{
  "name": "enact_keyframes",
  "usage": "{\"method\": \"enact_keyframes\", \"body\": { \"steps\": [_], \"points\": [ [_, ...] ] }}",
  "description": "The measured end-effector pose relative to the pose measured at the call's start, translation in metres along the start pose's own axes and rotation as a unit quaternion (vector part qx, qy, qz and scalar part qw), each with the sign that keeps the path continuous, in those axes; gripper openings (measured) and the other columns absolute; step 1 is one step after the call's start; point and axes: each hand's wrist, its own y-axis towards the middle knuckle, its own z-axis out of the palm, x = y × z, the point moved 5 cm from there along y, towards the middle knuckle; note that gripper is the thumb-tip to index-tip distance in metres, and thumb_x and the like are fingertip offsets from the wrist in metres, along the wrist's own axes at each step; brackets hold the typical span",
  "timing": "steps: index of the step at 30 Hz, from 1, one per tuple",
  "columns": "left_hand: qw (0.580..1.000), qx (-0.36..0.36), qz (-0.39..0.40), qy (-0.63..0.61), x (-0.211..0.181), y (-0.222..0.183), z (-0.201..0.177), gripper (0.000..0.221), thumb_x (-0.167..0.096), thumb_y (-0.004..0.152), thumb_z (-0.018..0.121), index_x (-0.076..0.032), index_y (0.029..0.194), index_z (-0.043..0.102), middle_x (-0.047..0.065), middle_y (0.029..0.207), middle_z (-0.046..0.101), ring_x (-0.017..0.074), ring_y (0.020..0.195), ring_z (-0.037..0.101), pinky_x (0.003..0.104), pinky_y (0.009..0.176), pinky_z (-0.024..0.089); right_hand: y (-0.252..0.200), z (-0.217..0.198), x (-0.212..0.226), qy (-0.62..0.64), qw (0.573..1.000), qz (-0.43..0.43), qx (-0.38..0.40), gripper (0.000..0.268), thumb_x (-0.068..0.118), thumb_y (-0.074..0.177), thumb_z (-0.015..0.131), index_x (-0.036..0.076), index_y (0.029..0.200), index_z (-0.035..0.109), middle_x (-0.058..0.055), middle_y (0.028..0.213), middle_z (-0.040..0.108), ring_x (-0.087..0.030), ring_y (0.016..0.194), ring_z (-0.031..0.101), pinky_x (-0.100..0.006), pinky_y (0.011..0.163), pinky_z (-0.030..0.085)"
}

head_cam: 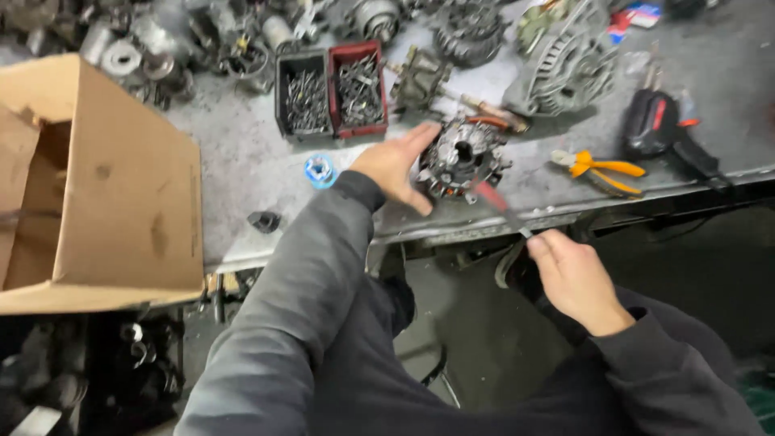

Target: Disassembling and assembling various alternator components using hand tools on a workbench.

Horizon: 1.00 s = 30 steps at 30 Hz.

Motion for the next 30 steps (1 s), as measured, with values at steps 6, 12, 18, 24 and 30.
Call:
{"method": "enact_keyframes", "body": {
  "steps": [6, 12, 18, 24, 30],
  "points": [
    [0.992, 0.011, 0.023, 0.123, 0.0, 0.013, 0.01, 0.144, -0.066, 0.045, 0.092, -0.014, 0.16, 0.024, 0.018, 0.156, 0.043, 0.041, 0.109, 0.066, 0.049, 0.087, 0.053, 0.0, -0.002, -0.002, 0.045, 0.999, -0.021, -0.015, 0.029, 0.03, 0.102, 0.054, 0.004, 0.099, 0.067, -0.017, 0.071, 0.066, -0.035, 0.066, 0.066, -0.042, 0.06, 0.05],
    [0.989, -0.014, -0.023, 0.148, -0.012, 0.012, 0.018, 0.141, -0.078, 0.047, 0.086, -0.015, 0.158, 0.027, 0.018, 0.146, 0.052, 0.0401, 0.098, 0.07, 0.051, 0.079, 0.054, 0.006, -0.005, -0.026, 0.131, 0.99, 0.036, -0.046, 0.031, 0.029, 0.104, 0.053, 0.002, 0.098, 0.066, -0.008, 0.07, 0.064, -0.018, 0.061, 0.059, -0.034, 0.061, 0.05],
    [0.965, -0.025, -0.214, 0.149, -0.072, 0.018, 0.031, 0.14, -0.077, 0.052, 0.083, 0.0, 0.155, 0.026, 0.023, 0.117, 0.066, 0.0346, 0.076, 0.074, 0.048, 0.069, 0.055, 0.003, -0.004, -0.051, 0.328, 0.939, 0.075, -0.065, 0.025, 0.025, 0.108, 0.051, 0.004, 0.099, 0.062, 0.002, 0.073, 0.052, -0.007, 0.061, 0.041, -0.025, 0.053, 0.035],
    [0.978, -0.088, -0.162, 0.098, -0.076, 0.024, -0.003, 0.111, -0.083, 0.067, 0.07, 0.001, 0.135, 0.045, 0.017, 0.071, 0.071, 0.0356, 0.06, 0.071, 0.048, 0.055, 0.053, -0.016, 0.009, -0.059, 0.437, 0.891, 0.124, -0.016, 0.025, 0.023, 0.109, 0.048, 0.004, 0.095, 0.056, 0.003, 0.072, 0.046, -0.005, 0.06, 0.04, -0.023, 0.05, 0.034],
    [0.962, -0.179, -0.201, 0.031, -0.041, 0.018, -0.002, 0.084, -0.074, 0.086, 0.062, -0.004, 0.131, 0.052, 0.022, 0.076, 0.072, 0.0418, 0.07, 0.071, 0.053, 0.064, 0.053, -0.026, 0.022, -0.038, 0.255, 0.967, 0.009, -0.003, 0.024, 0.027, 0.106, 0.049, 0.006, 0.099, 0.057, -0.003, 0.07, 0.057, -0.013, 0.059, 0.052, -0.027, 0.056, 0.043]
  ]
}}
